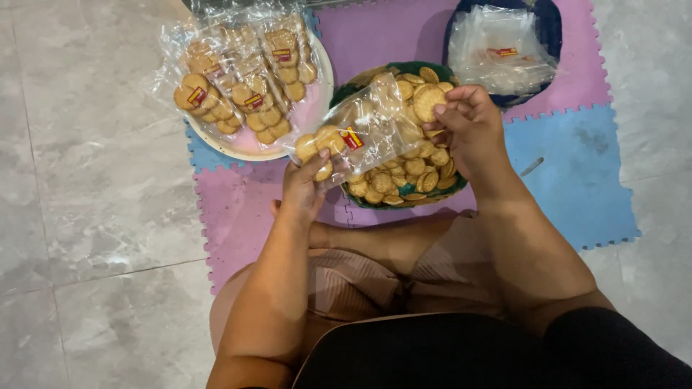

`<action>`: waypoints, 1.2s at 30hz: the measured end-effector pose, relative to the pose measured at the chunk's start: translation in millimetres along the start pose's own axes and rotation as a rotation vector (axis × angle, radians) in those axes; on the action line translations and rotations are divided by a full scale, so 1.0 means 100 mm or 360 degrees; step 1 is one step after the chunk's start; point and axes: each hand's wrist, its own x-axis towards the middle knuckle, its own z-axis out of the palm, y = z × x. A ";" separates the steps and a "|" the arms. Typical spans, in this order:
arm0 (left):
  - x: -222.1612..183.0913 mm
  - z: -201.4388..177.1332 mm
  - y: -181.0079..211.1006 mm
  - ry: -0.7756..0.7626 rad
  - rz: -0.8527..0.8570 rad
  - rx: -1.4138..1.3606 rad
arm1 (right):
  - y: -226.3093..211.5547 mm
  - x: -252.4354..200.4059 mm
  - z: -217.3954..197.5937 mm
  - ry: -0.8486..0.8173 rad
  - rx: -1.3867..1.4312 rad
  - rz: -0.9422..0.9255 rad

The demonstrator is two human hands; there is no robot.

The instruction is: Packing small round cookies from a large bowl into individual plastic bags while sitting on the floor.

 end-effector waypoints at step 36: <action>-0.07 0.02 0.02 -0.0009 -0.0023 0.0062 | 0.05 -0.09 0.06 -0.0005 -0.0238 -0.0323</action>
